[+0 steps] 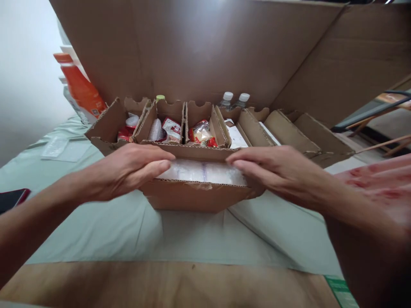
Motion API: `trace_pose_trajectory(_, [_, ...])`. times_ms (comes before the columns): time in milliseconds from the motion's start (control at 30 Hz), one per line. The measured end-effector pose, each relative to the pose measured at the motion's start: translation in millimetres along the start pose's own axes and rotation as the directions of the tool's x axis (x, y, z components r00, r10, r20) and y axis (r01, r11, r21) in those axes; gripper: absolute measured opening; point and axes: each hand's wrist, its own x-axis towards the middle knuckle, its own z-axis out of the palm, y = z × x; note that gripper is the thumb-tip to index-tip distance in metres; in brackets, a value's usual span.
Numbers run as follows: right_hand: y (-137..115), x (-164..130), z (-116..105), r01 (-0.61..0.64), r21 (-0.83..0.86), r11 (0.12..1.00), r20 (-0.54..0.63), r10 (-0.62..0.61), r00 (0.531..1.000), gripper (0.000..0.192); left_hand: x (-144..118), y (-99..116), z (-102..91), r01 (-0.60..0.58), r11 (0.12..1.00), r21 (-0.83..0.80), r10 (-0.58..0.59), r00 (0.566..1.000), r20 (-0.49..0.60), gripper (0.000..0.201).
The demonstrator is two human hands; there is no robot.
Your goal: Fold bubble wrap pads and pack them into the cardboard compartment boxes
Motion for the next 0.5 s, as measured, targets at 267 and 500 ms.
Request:
trace_pose_trajectory(267, [42.4, -101.5, 81.1, -0.316, 0.330, 0.889, -0.346, 0.426, 0.836, 0.058, -105.1, -53.6, 57.2, 0.245, 0.965, -0.093, -0.261, 0.933, -0.248, 0.074])
trace_pose_trajectory(500, [25.6, -82.5, 152.5, -0.259, 0.454, 0.852, -0.283, 0.414, 0.865, 0.052, -80.3, -51.5, 116.2, 0.157, 0.885, -0.438, -0.267, 0.942, -0.203, 0.069])
